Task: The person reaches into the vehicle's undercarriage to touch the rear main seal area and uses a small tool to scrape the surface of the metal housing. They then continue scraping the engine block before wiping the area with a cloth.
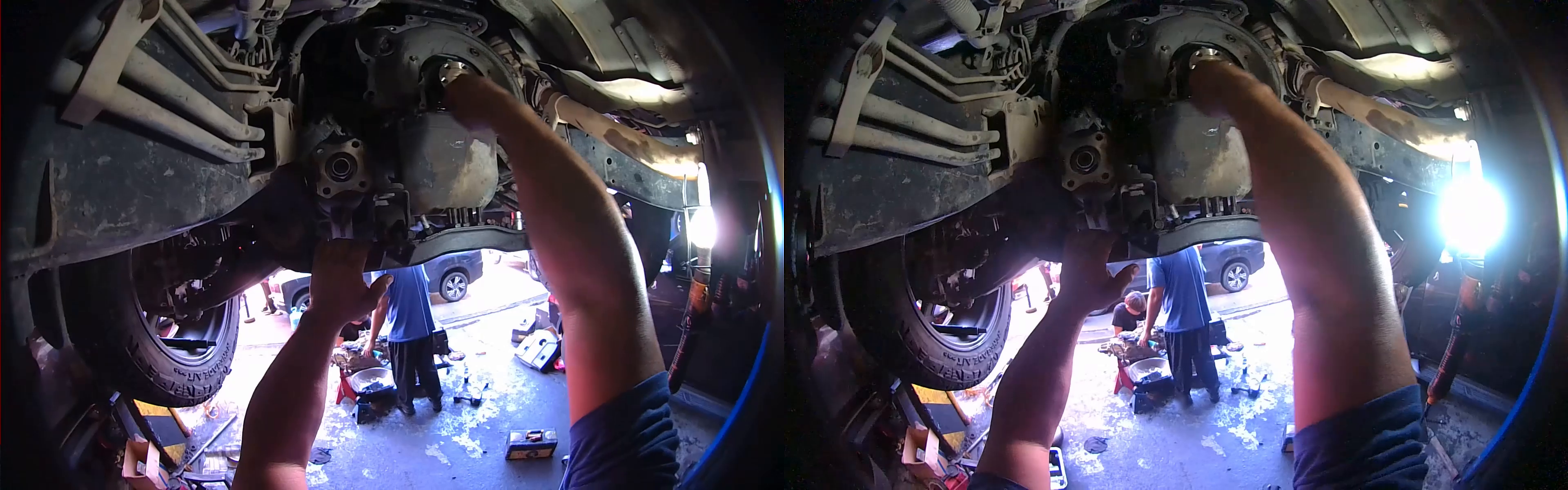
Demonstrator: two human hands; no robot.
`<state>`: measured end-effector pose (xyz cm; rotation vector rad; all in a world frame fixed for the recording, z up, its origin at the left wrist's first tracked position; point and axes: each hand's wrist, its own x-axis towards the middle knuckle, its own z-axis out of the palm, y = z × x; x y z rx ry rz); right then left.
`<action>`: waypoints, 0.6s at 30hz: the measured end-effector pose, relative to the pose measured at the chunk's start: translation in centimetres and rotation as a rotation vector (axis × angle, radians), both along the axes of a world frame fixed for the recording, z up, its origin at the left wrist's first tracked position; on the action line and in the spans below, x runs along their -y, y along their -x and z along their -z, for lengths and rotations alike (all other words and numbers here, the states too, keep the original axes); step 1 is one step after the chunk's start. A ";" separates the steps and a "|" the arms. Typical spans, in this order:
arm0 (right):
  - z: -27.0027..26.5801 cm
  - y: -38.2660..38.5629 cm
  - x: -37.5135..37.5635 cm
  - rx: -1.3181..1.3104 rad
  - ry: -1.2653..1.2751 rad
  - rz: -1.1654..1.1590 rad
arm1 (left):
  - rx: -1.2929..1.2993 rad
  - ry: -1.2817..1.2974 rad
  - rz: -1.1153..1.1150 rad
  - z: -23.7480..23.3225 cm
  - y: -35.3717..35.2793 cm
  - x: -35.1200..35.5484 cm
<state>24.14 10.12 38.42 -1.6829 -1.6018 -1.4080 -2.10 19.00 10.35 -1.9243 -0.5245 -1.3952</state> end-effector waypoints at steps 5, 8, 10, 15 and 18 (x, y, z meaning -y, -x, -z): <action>-0.8 -6.2 1.3 0.299 0.058 0.302 | -0.019 0.097 -0.059 -0.2 0.0 0.6; -0.9 -5.7 0.5 0.365 0.082 0.324 | -0.001 0.076 -0.071 -0.1 -0.2 0.7; -0.6 -3.5 0.3 0.247 0.029 0.155 | 0.010 0.037 -0.056 0.1 -0.2 0.0; -0.7 -0.3 2.2 0.104 0.016 0.052 | -0.002 0.025 -0.021 0.0 0.0 0.0; -0.3 0.9 1.5 0.276 0.032 0.096 | 0.017 0.015 -0.003 0.1 -0.2 -0.1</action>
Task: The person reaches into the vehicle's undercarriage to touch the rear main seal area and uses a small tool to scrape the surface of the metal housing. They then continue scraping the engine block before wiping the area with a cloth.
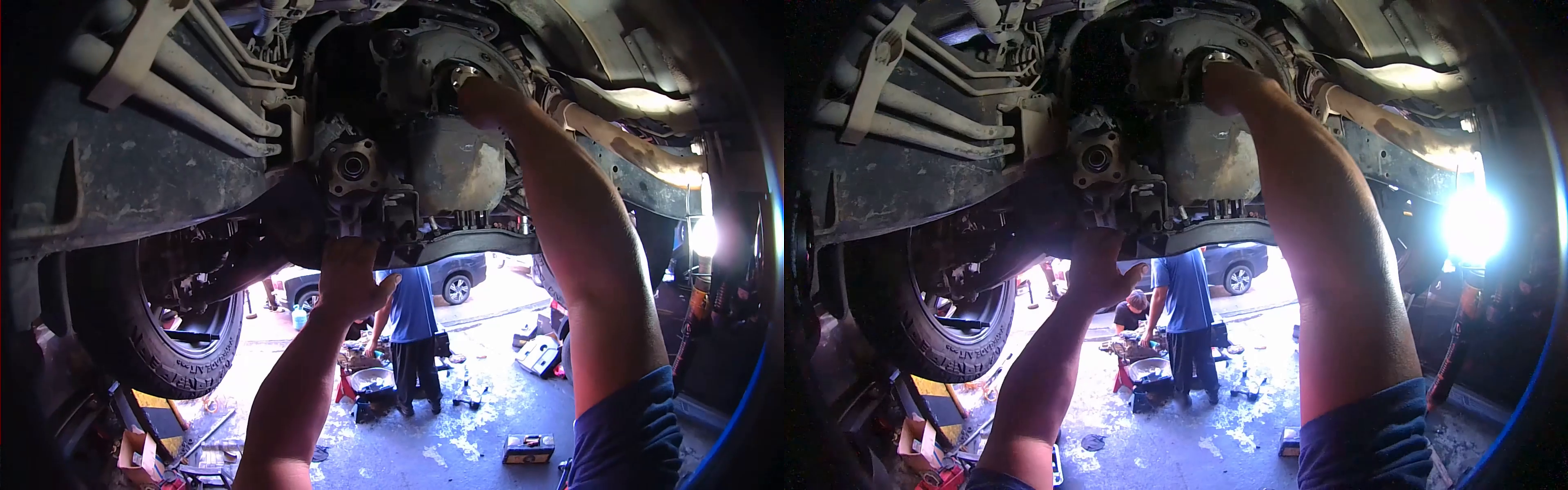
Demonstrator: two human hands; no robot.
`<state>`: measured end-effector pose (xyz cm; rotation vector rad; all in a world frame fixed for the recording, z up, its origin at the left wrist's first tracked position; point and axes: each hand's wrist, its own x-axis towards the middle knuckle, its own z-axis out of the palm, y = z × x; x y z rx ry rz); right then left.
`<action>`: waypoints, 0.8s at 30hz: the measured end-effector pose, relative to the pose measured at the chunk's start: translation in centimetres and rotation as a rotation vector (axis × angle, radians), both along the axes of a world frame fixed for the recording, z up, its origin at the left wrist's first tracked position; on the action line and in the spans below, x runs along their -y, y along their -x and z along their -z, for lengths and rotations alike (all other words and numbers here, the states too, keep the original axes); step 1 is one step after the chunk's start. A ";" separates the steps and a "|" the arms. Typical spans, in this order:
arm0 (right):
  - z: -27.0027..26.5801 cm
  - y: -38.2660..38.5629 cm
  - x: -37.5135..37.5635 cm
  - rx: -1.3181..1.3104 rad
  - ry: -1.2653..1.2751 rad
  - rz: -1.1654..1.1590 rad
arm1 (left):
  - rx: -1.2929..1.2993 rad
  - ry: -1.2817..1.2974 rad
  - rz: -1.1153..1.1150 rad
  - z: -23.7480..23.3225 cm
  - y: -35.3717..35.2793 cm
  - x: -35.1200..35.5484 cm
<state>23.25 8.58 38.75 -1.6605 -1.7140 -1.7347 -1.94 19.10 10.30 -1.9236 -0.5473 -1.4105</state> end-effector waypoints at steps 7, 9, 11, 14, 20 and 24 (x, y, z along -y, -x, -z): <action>-0.4 1.8 -0.8 -0.143 0.004 -0.097 | 0.005 -0.029 0.000 0.0 0.2 0.3; -0.9 0.9 -0.5 -0.145 0.034 -0.143 | 0.002 -0.032 -0.006 0.0 0.1 0.3; -0.9 -1.1 0.7 -0.101 -0.045 -0.122 | 0.002 -0.025 0.001 -0.1 0.2 0.1; 0.0 -3.8 3.0 -0.145 -0.093 -0.094 | -0.038 0.086 -0.034 -0.2 0.3 0.7; -1.3 -8.8 0.8 -0.086 -0.069 -0.001 | 0.005 -0.049 0.011 0.0 -0.1 0.2; -0.6 -5.9 1.5 -0.081 -0.056 0.065 | -0.015 0.030 -0.038 0.1 0.1 0.2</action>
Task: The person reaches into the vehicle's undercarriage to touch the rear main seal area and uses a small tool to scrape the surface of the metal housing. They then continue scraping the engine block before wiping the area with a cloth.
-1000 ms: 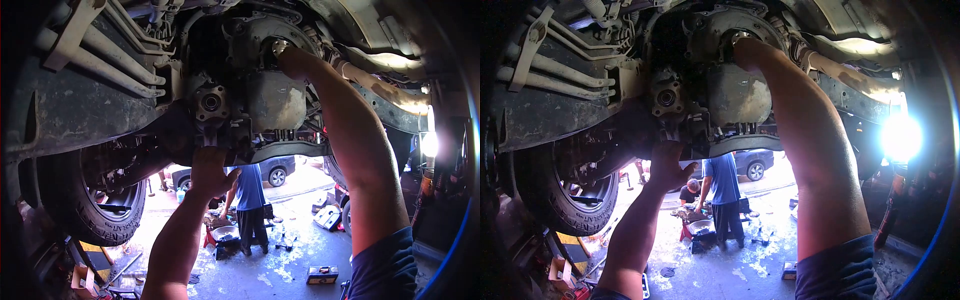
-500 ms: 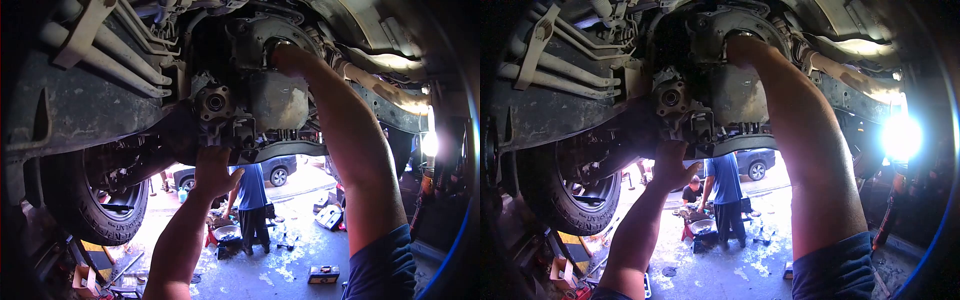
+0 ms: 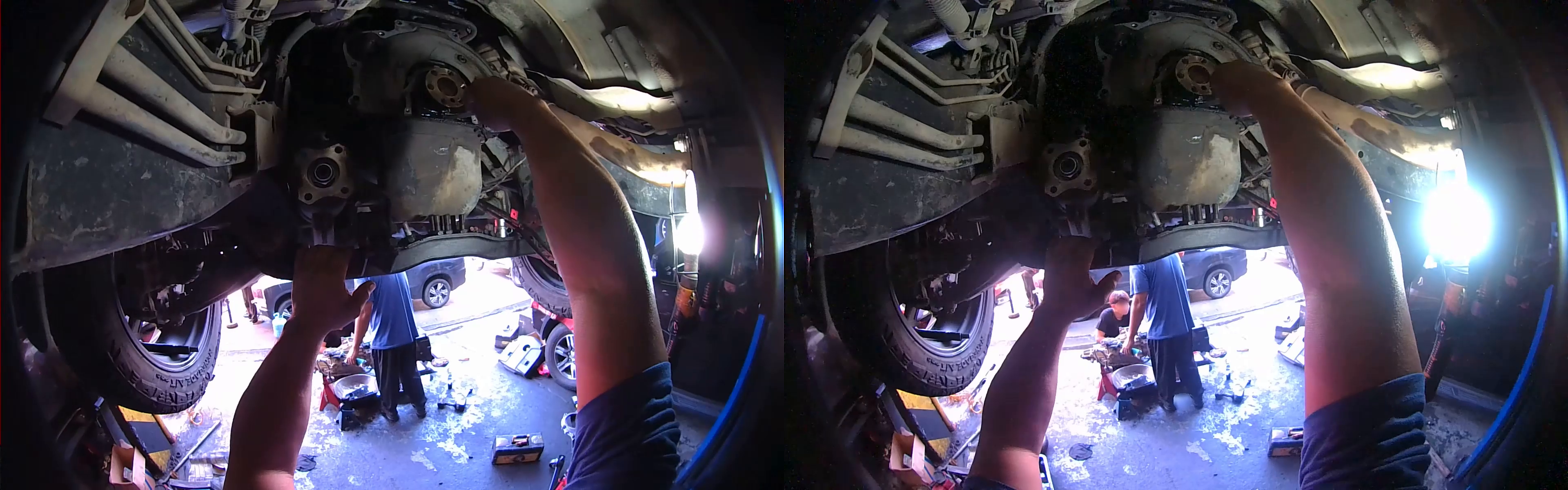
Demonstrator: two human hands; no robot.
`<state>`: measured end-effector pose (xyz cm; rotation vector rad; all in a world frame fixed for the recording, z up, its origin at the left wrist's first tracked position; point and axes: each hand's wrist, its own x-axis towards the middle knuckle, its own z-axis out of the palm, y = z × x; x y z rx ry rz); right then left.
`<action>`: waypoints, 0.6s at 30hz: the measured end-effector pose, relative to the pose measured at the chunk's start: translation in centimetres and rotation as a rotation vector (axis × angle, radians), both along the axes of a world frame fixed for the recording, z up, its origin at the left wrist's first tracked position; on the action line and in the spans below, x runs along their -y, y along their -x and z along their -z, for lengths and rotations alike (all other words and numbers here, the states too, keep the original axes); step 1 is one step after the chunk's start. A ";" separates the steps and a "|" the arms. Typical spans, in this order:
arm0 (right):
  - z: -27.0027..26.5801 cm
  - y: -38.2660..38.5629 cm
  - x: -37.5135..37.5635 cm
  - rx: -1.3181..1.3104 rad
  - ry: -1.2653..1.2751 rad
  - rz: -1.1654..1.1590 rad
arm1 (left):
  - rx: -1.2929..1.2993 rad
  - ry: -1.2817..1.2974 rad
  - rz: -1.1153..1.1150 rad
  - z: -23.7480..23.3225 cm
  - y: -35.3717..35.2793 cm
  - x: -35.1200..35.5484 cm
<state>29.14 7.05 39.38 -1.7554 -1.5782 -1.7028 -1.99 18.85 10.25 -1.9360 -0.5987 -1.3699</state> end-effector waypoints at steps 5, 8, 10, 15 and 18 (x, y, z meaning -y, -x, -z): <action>0.5 2.2 0.4 -0.056 -0.058 -0.112 | 0.001 -0.019 0.009 0.0 0.0 0.0; 0.3 1.7 0.0 -0.057 -0.061 -0.111 | -0.005 -0.038 0.010 0.0 0.1 -0.2; 1.4 2.3 1.6 -0.008 -0.023 -0.083 | 0.015 -0.077 0.026 0.0 0.0 -0.2; 0.0 0.1 0.4 0.009 0.033 0.003 | 0.030 -0.117 0.009 0.1 -0.2 -0.4; 0.2 -0.9 0.4 -0.009 0.024 0.043 | 0.025 -0.117 0.012 0.2 -0.1 -0.3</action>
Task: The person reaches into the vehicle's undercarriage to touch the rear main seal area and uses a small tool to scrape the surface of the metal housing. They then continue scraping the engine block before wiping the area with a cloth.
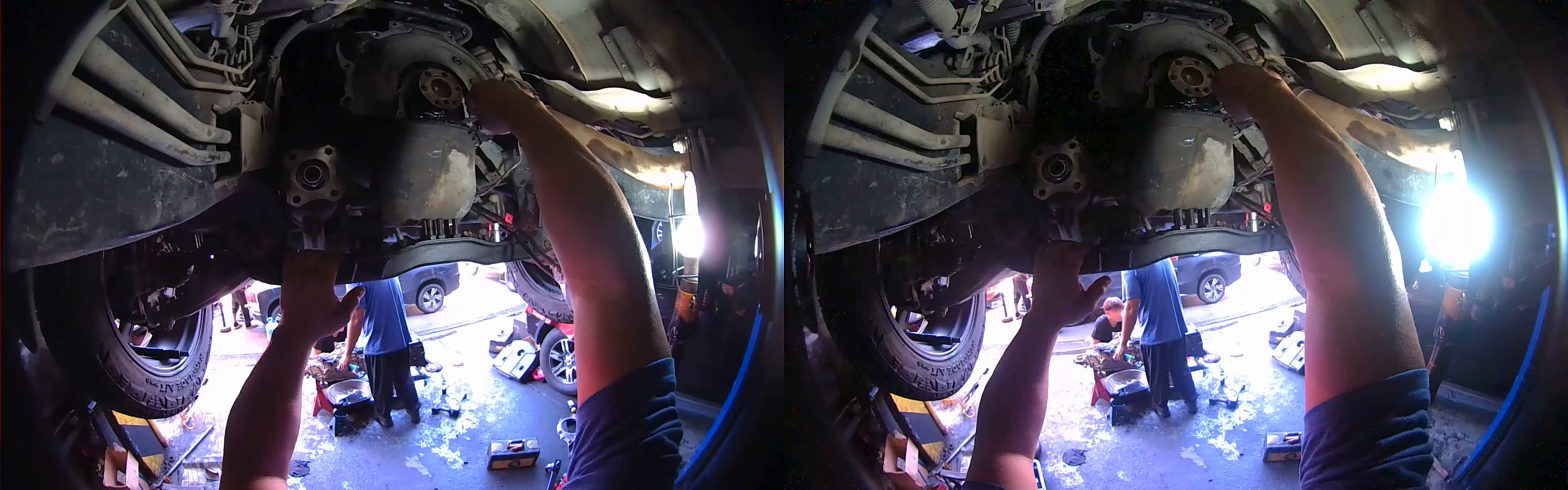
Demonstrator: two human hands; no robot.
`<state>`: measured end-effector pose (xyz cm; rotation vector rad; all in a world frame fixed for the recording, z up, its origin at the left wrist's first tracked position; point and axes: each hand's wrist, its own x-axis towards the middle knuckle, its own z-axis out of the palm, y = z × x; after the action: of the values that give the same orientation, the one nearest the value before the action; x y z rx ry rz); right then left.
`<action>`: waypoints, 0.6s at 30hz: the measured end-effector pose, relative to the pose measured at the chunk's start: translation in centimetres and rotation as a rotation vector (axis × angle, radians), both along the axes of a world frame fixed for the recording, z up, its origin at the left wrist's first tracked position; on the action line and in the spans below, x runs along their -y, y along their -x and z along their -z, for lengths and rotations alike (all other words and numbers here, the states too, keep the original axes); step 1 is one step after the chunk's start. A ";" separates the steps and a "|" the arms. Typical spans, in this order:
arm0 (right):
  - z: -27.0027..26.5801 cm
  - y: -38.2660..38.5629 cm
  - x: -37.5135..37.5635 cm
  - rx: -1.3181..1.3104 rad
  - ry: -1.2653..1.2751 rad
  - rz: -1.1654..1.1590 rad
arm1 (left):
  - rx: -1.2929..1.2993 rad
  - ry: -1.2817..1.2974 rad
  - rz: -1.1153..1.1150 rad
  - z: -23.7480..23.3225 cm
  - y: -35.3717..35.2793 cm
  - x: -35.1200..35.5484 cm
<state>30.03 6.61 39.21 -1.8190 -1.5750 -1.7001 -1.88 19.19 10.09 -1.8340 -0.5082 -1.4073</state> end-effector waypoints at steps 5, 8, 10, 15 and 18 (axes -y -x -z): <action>1.6 -2.0 0.2 -0.155 -0.170 -0.078 | 0.007 -0.029 -0.008 0.0 -0.1 0.1; 1.9 -1.5 0.9 -0.187 -0.153 -0.072 | -0.005 -0.007 -0.010 0.0 0.1 -0.1; 1.6 -0.8 1.2 -0.223 -0.141 -0.090 | -0.004 -0.005 0.005 0.0 0.0 -0.2; 2.4 -2.8 0.3 -0.290 -0.098 -0.026 | -0.009 -0.016 0.016 0.0 0.1 -0.3; 2.5 -2.2 1.3 -0.291 -0.081 -0.065 | -0.001 -0.031 0.016 0.0 0.2 -0.2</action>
<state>32.23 5.34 36.73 -1.8544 -1.4080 -1.3755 -2.04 19.42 10.06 -1.8186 -0.4695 -1.4170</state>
